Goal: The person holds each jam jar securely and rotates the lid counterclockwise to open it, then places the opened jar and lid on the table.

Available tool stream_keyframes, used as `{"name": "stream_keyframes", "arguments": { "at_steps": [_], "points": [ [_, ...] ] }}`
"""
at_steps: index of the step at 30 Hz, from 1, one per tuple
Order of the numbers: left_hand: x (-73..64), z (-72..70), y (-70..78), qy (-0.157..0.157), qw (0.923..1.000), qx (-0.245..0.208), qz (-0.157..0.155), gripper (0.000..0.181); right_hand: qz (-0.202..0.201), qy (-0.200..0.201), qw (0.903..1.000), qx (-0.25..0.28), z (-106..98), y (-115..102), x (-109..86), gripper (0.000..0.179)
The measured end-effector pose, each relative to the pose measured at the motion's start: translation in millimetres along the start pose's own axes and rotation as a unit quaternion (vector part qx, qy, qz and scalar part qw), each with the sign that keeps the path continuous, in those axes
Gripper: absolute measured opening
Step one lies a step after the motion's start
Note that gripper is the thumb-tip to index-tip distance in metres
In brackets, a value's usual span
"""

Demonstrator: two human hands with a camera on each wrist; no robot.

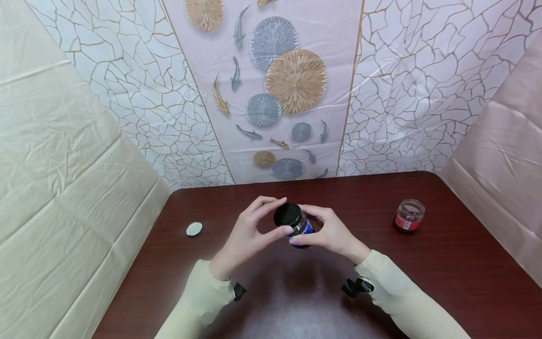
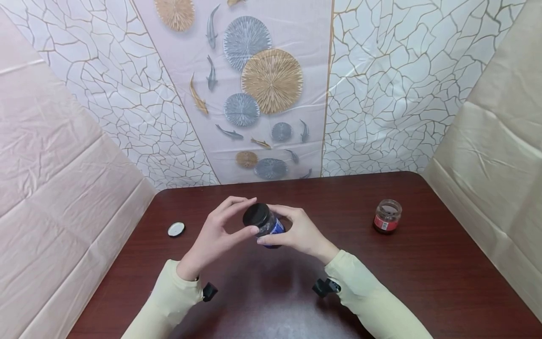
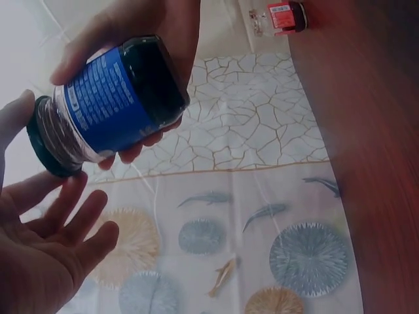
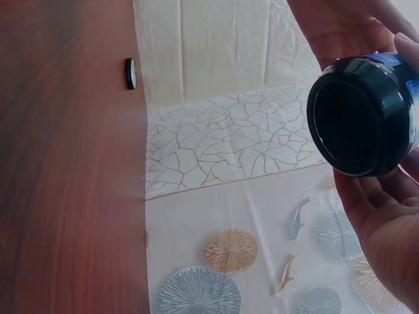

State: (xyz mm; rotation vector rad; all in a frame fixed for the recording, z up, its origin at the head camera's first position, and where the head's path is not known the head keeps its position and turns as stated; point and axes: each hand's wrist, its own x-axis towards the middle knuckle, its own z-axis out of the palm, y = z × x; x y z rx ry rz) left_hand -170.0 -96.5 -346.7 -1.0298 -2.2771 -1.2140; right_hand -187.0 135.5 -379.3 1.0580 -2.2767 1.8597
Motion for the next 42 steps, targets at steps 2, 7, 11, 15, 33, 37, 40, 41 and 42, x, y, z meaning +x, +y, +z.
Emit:
{"name": "stream_keyframes", "arguments": {
  "at_steps": [2,7,11,15,33,37,40,41,42],
  "points": [
    [0.2,2.2,-0.3,0.004,0.9999,0.009,-0.009,0.058,-0.002,0.002,1.0000,-0.005,0.5,0.3,0.4,0.061],
    [2.0,7.4,1.0,0.019,0.9989,0.019,-0.037,0.053,-0.006,0.009,0.9998,-0.014,1.9,2.3,1.5,0.058],
    [4.0,10.8,2.2,0.023,0.9978,0.021,-0.059,0.050,-0.002,0.016,0.9997,-0.017,2.0,1.8,2.2,0.058],
    [5.3,10.4,1.8,-0.012,0.9985,-0.022,-0.049,0.059,0.006,0.007,1.0000,-0.001,0.8,1.0,1.7,0.058],
    [0.9,-13.5,-9.2,-0.136,0.9822,-0.129,0.008,0.062,-0.021,-0.027,0.9994,0.004,-1.3,3.1,0.0,0.060],
    [0.4,-10.8,-7.2,-0.104,0.9874,-0.119,0.004,0.062,-0.022,-0.023,0.9995,0.008,-0.4,3.6,0.5,0.059],
    [-0.4,-8.0,-5.3,-0.075,0.9919,-0.102,-0.005,0.061,-0.020,-0.017,0.9996,0.011,0.9,2.6,1.0,0.059],
    [-0.7,-7.0,-4.9,-0.064,0.9934,-0.095,-0.008,0.060,-0.018,-0.014,0.9997,0.011,1.4,1.9,1.2,0.059],
    [-0.8,-5.9,-4.4,-0.054,0.9946,-0.088,-0.011,0.060,-0.016,-0.010,0.9998,0.010,1.9,1.1,1.4,0.060]
  ]
}}
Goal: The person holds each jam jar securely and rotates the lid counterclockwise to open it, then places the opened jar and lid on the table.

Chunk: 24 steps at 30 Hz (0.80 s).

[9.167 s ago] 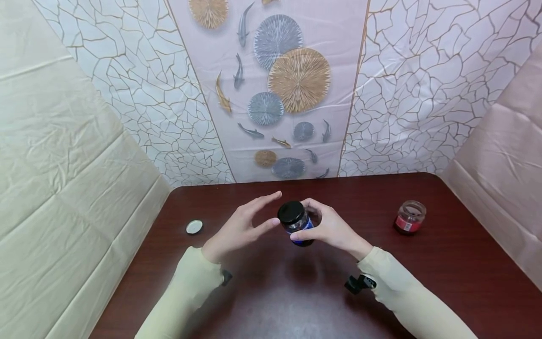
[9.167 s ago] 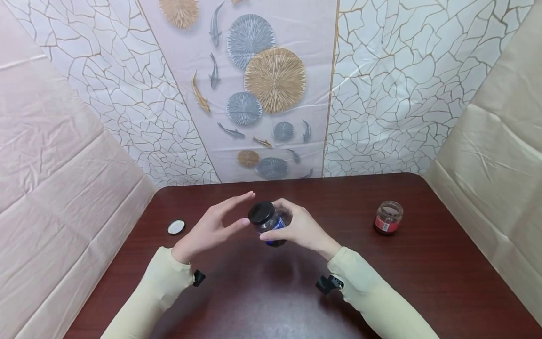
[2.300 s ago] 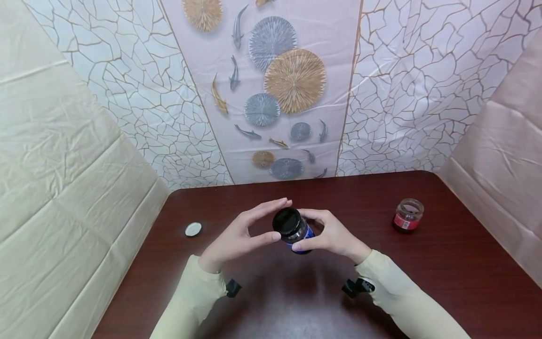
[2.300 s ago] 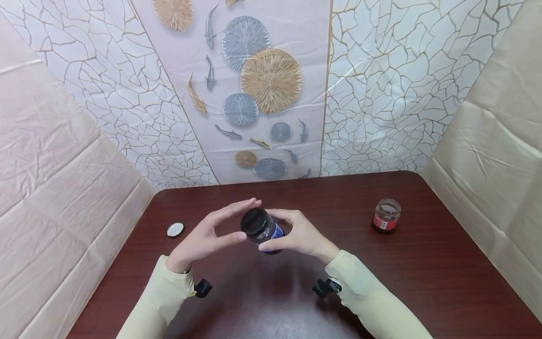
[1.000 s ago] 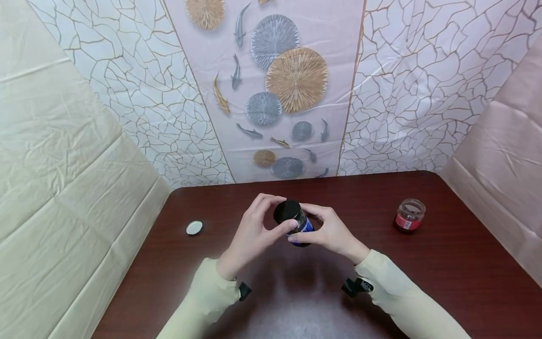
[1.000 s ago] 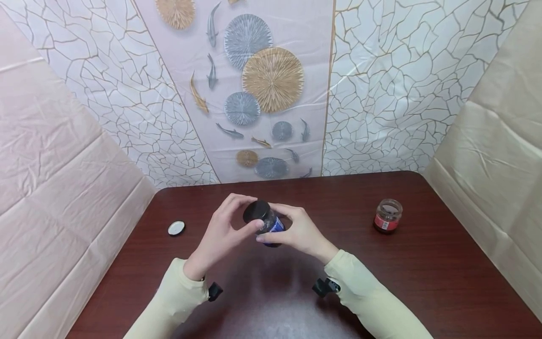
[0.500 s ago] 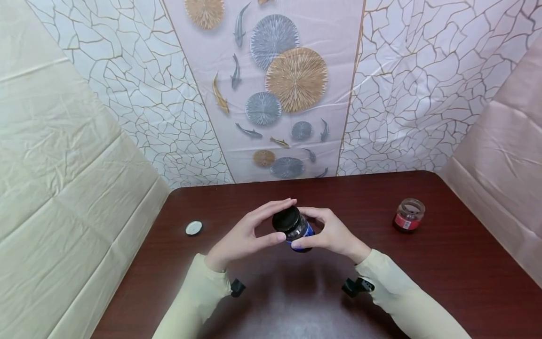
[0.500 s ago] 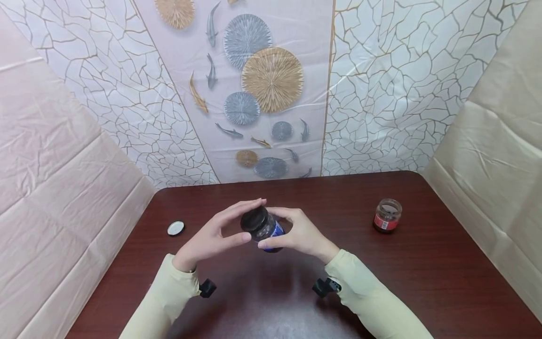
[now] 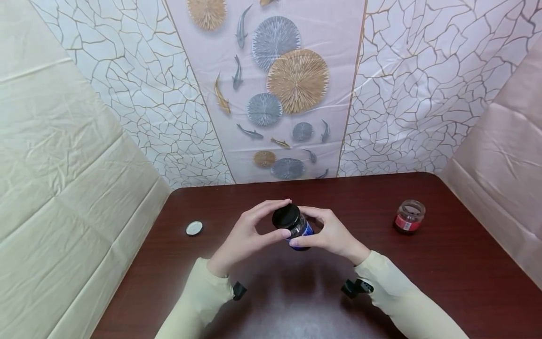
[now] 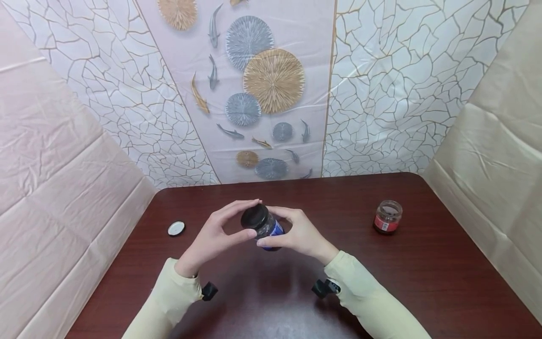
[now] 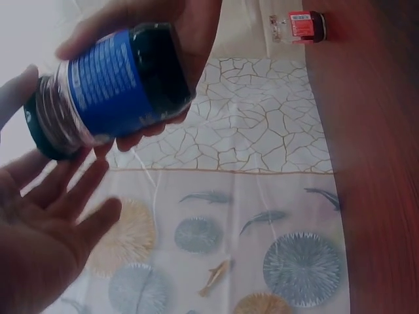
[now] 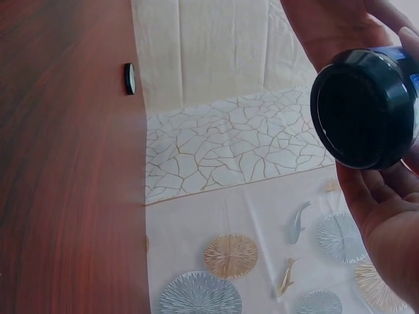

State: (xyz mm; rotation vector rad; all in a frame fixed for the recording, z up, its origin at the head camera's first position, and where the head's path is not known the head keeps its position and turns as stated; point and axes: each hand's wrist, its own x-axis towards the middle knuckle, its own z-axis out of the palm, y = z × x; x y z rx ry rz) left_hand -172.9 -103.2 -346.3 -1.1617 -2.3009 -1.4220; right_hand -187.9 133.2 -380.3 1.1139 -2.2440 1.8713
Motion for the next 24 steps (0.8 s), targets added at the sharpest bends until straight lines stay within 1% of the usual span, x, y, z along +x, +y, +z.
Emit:
{"name": "stream_keyframes", "arguments": {
  "at_steps": [4,8,14,19,24],
  "points": [
    [1.6,5.7,0.7,0.036,0.9990,0.028,0.001,0.058,0.008,0.012,0.9999,-0.002,1.6,-2.3,0.3,0.060],
    [3.4,10.4,1.0,0.050,0.9979,0.041,-0.001,0.060,0.015,0.014,0.9998,0.002,2.4,-4.1,0.6,0.059],
    [5.9,14.1,2.0,0.039,0.9986,0.035,-0.012,0.061,0.019,0.011,0.9997,0.005,1.9,-3.0,-0.4,0.057],
    [8.0,16.1,1.7,0.016,0.9997,-0.005,-0.017,0.060,0.010,-0.002,0.9999,0.008,1.2,0.3,-0.9,0.056],
    [8.9,17.9,0.2,-0.006,0.9988,-0.045,-0.017,0.060,-0.007,-0.018,0.9997,0.012,2.6,2.6,-0.7,0.053]
  ]
}}
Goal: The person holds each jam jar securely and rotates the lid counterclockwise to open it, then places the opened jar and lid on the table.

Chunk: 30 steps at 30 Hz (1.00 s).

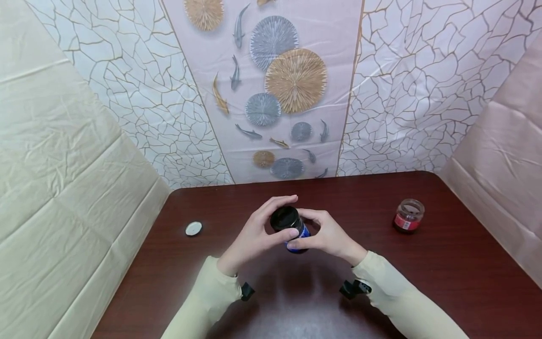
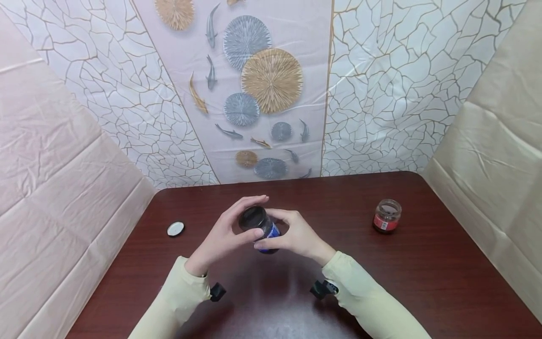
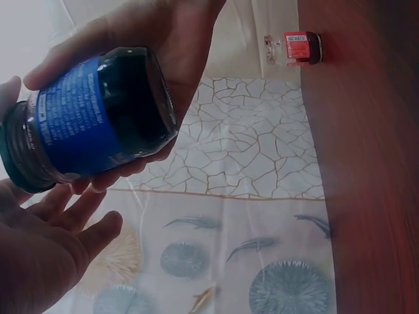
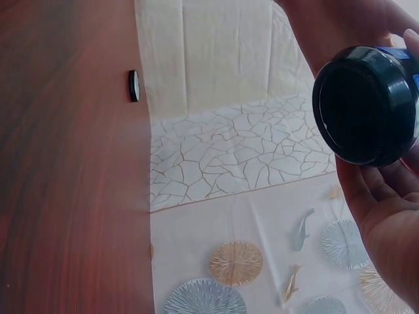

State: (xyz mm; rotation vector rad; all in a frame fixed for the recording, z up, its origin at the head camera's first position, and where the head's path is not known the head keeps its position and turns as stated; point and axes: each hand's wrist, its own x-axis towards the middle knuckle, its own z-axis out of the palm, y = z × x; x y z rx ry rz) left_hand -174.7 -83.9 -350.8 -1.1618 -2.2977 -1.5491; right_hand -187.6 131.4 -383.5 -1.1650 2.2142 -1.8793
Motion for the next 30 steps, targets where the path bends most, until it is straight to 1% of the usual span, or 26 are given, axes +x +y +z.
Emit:
{"name": "stream_keyframes", "arguments": {
  "at_steps": [2,5,6,9,12,13,18,21,23,28,30],
  "points": [
    [0.3,0.7,-1.1,-0.009,0.9999,-0.012,0.001,0.059,-0.007,-0.004,1.0000,-0.001,1.2,0.3,0.7,0.051],
    [1.6,2.0,-2.4,-0.018,0.9994,-0.026,0.013,0.057,-0.017,-0.008,0.9998,-0.002,3.1,-0.5,1.7,0.050],
    [2.4,2.1,2.0,-0.018,0.9993,-0.030,0.014,0.057,-0.018,-0.008,0.9998,-0.002,3.4,-0.2,1.8,0.050],
    [3.7,3.9,1.5,-0.014,0.9991,-0.035,0.020,0.057,-0.018,-0.005,0.9998,0.002,3.7,-0.5,1.5,0.050],
    [3.8,5.2,3.9,-0.009,0.9991,-0.039,0.014,0.058,-0.011,0.001,0.9999,0.001,2.3,-0.4,0.7,0.050],
    [3.7,5.7,1.4,-0.010,0.9989,-0.043,0.015,0.059,-0.010,0.003,0.9999,-0.001,1.6,-0.4,0.5,0.050],
    [3.3,0.6,21.5,-0.024,0.9975,-0.064,0.021,0.055,0.002,0.023,0.9996,-0.017,-2.4,-1.8,0.4,0.052],
    [2.9,-3.2,29.6,-0.033,0.9972,-0.062,0.026,0.052,0.005,0.026,0.9995,-0.018,-4.4,-2.6,0.8,0.052],
    [2.3,-3.4,26.0,-0.038,0.9971,-0.059,0.029,0.053,0.004,0.025,0.9995,-0.018,-5.5,-2.8,0.8,0.052],
    [-0.8,-3.1,4.1,-0.042,0.9969,-0.054,0.039,0.063,0.010,0.021,0.9997,-0.005,-7.2,-3.6,0.4,0.055],
    [-2.6,-4.7,-0.4,-0.043,0.9969,-0.052,0.041,0.065,0.010,0.018,0.9998,0.006,-7.6,-4.2,0.2,0.056]
  ]
}}
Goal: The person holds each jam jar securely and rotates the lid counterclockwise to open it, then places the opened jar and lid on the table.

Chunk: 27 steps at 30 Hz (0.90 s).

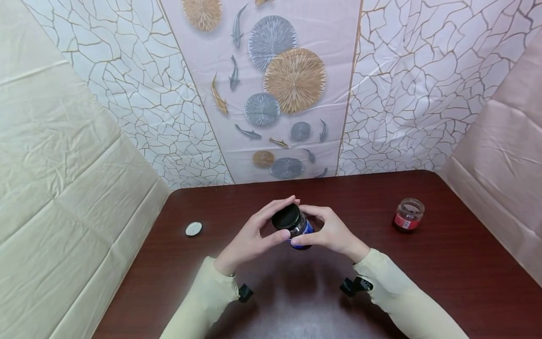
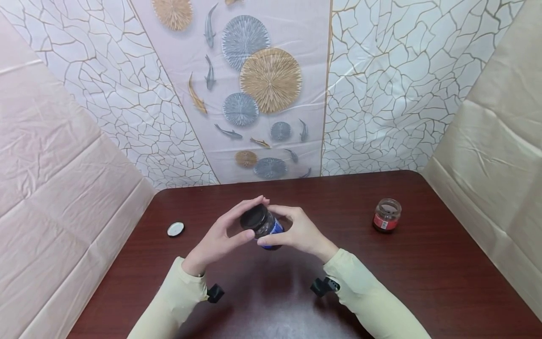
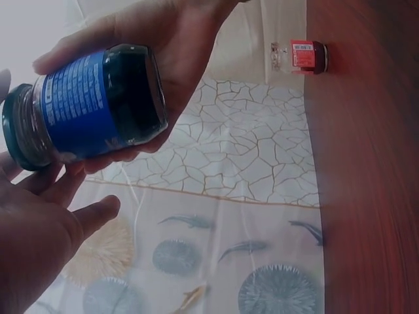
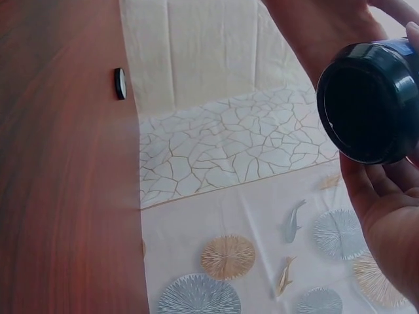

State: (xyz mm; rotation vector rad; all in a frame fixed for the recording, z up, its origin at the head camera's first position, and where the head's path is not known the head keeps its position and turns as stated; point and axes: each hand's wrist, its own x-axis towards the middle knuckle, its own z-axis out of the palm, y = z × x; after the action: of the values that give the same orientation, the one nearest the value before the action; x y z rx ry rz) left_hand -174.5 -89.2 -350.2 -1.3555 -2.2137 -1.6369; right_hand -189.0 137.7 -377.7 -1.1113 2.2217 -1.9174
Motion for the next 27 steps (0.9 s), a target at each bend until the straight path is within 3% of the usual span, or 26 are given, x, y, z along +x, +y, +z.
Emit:
{"name": "stream_keyframes", "arguments": {
  "at_steps": [8,23,27],
  "points": [
    [-6.2,-7.3,0.0,-0.002,0.9999,0.010,-0.007,0.062,-0.003,-0.006,0.9999,0.010,-1.1,-4.1,1.1,0.059],
    [-9.7,-12.9,0.8,0.034,0.9939,0.105,0.003,0.060,-0.004,-0.005,1.0000,0.000,-3.0,-2.8,1.1,0.058],
    [-9.7,-12.2,0.6,0.023,0.9952,0.095,0.005,0.065,-0.020,-0.021,0.9995,-0.009,-1.6,-0.3,1.1,0.055]
  ]
}}
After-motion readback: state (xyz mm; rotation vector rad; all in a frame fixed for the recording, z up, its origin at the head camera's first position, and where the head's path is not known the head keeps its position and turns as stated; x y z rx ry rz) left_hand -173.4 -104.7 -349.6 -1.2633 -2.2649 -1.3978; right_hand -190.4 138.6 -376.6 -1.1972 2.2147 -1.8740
